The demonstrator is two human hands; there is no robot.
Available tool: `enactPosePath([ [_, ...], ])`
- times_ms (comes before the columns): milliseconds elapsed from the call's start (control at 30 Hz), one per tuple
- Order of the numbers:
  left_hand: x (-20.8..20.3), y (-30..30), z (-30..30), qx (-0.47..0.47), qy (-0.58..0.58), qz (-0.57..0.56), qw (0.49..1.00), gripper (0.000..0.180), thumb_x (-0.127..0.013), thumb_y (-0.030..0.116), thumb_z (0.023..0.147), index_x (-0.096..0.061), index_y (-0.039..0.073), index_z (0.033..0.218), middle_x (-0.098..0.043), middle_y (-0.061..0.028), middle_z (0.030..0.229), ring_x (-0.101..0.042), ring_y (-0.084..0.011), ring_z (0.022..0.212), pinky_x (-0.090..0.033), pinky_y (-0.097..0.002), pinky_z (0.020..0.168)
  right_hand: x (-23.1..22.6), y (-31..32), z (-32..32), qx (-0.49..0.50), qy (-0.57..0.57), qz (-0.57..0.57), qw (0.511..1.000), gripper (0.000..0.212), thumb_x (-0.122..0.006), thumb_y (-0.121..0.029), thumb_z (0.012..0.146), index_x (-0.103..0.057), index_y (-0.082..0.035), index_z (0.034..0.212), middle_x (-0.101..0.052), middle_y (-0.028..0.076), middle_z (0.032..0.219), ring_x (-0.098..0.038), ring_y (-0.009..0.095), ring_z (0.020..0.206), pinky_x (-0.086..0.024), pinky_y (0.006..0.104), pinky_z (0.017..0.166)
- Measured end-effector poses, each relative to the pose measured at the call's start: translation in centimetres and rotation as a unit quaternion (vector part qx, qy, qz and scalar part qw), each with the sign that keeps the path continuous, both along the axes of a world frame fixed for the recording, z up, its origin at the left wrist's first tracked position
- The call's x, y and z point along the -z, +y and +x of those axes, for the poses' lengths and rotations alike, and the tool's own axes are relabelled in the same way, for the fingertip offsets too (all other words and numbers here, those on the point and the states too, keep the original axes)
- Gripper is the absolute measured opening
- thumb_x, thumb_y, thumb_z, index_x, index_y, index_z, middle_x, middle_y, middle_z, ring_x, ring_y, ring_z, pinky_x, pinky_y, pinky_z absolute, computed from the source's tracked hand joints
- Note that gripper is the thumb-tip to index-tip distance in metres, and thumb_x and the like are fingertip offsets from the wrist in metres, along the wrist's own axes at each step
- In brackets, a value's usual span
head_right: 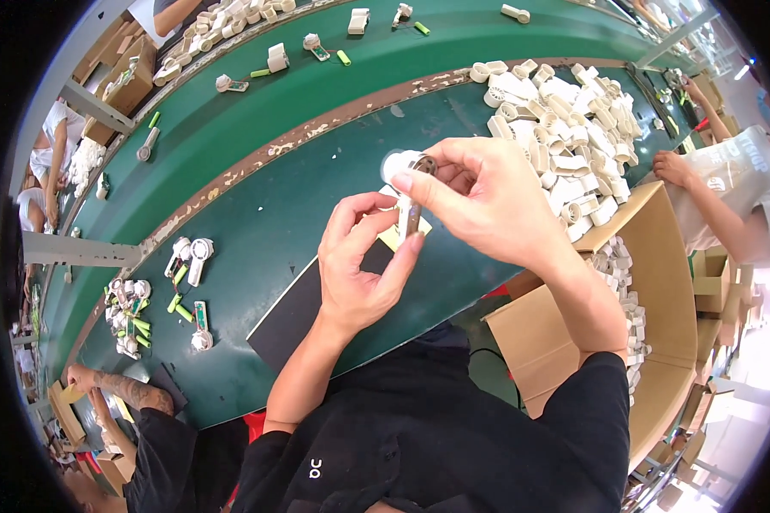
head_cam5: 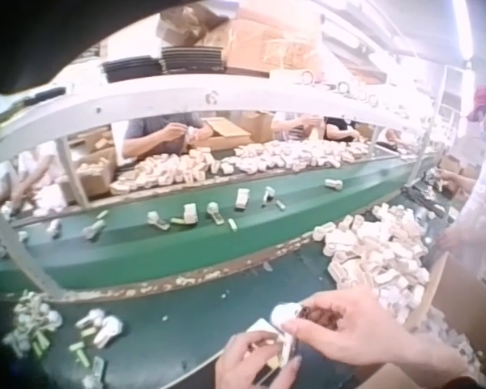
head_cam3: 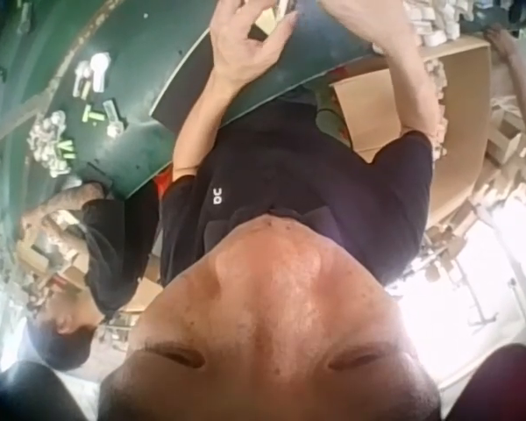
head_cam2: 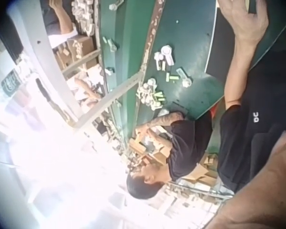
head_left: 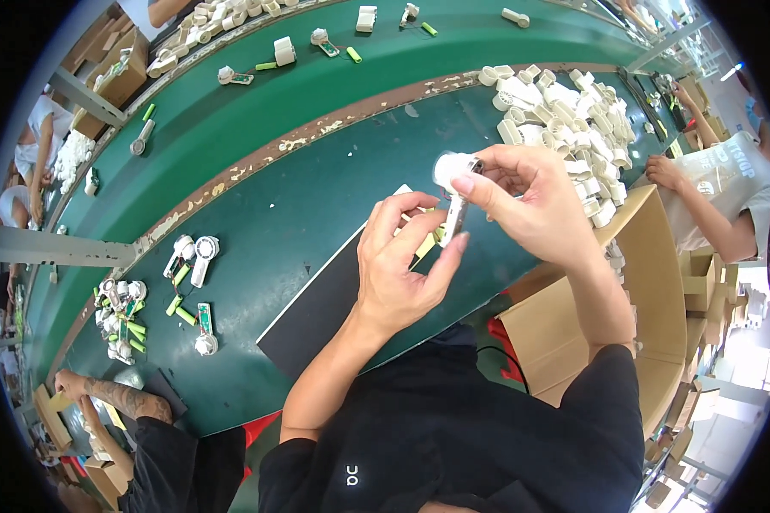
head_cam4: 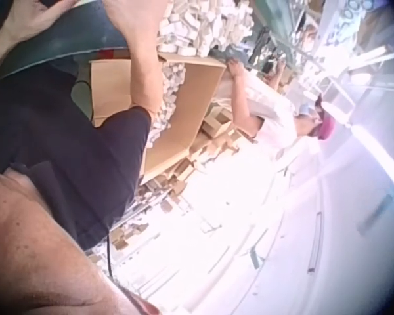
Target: The person assembles portable handheld fans by hand, combining fan housings, fan blades, circuit boards, and batteries into a finished product.
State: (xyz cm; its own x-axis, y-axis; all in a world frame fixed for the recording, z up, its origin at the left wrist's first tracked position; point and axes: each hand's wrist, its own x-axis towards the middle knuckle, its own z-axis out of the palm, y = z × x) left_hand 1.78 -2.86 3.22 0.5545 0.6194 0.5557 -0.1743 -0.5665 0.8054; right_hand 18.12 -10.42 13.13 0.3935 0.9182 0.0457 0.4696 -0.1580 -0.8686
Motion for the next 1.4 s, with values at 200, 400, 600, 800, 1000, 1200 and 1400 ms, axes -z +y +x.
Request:
enactPosePath([
  [200, 0.2, -0.5, 0.7, -0.099, 0.013, -0.009, 0.995, 0.015, -0.080, 0.004, 0.081, -0.072, -0.001, 0.093, -0.066, -0.0103, 0.092, -0.064, -0.0244, 0.074, -0.050, -0.0355, 0.065, -0.8, 0.8, -1.7, 0.000, -0.083, 0.020, 0.996, 0.026, -0.080, -0.015, 0.091, -0.074, 0.006, 0.104, -0.069, 0.003, 0.074, -0.059, 0.004, 0.062, -0.046, 0.0210, 0.056],
  [400, 0.7, 0.4, 1.3, -0.068, 0.009, -0.097, 0.993, 0.010, -0.078, 0.002, 0.085, -0.069, -0.002, 0.084, -0.065, -0.0095, 0.080, -0.063, -0.0174, 0.066, -0.048, -0.0309, 0.060, 0.1, 2.1, -1.0, -0.015, -0.108, 0.008, 0.994, 0.033, -0.076, -0.027, 0.090, -0.075, 0.006, 0.094, -0.072, 0.012, 0.067, -0.073, 0.018, 0.061, -0.055, 0.0294, 0.057],
  [600, 0.6, 0.5, 1.6, -0.071, 0.002, -0.118, 0.990, 0.011, -0.077, 0.002, 0.086, -0.068, -0.003, 0.083, -0.064, -0.0088, 0.078, -0.061, -0.0159, 0.066, -0.047, -0.0302, 0.060, 0.1, 2.7, -0.7, -0.011, -0.080, -0.024, 0.996, 0.039, -0.075, -0.031, 0.088, -0.076, 0.008, 0.095, -0.073, 0.014, 0.068, -0.073, 0.020, 0.061, -0.056, 0.0306, 0.059],
  [800, 0.7, 0.6, 1.6, -0.076, 0.009, -0.103, 0.992, 0.011, -0.078, 0.002, 0.086, -0.068, -0.003, 0.082, -0.064, -0.0084, 0.078, -0.060, -0.0151, 0.066, -0.046, -0.0301, 0.059, 0.2, 2.9, -0.5, -0.002, -0.084, -0.037, 0.996, 0.046, -0.076, -0.035, 0.086, -0.075, 0.011, 0.097, -0.073, 0.019, 0.071, -0.074, 0.024, 0.064, -0.057, 0.0328, 0.062],
  [1000, 0.9, 0.6, 1.6, -0.082, 0.003, -0.105, 0.991, 0.012, -0.078, 0.002, 0.085, -0.068, -0.003, 0.082, -0.064, -0.0082, 0.078, -0.060, -0.0149, 0.065, -0.045, -0.0300, 0.059, 0.4, 3.0, -0.5, -0.004, -0.074, -0.036, 0.997, 0.046, -0.075, -0.035, 0.087, -0.076, 0.010, 0.096, -0.073, 0.019, 0.071, -0.074, 0.024, 0.064, -0.057, 0.0330, 0.062],
  [1200, 0.9, 0.5, 1.8, -0.089, -0.001, -0.091, 0.992, 0.012, -0.079, 0.002, 0.084, -0.068, -0.003, 0.082, -0.064, -0.0080, 0.077, -0.059, -0.0148, 0.065, -0.045, -0.0300, 0.058, 0.9, 2.9, -0.1, -0.013, -0.087, -0.012, 0.996, 0.029, -0.077, -0.024, 0.091, -0.076, 0.005, 0.096, -0.066, 0.003, 0.061, -0.055, 0.002, 0.053, -0.041, 0.0219, 0.050],
  [1400, 0.7, 0.3, 2.1, -0.092, 0.005, -0.089, 0.992, 0.012, -0.079, 0.002, 0.084, -0.068, -0.003, 0.082, -0.063, -0.0077, 0.077, -0.058, -0.0144, 0.065, -0.044, -0.0301, 0.058, 0.5, 2.9, 0.2, -0.001, -0.076, -0.039, 0.996, 0.045, -0.076, -0.036, 0.086, -0.075, 0.009, 0.089, -0.071, 0.018, 0.067, -0.072, 0.024, 0.060, -0.055, 0.0330, 0.057],
])
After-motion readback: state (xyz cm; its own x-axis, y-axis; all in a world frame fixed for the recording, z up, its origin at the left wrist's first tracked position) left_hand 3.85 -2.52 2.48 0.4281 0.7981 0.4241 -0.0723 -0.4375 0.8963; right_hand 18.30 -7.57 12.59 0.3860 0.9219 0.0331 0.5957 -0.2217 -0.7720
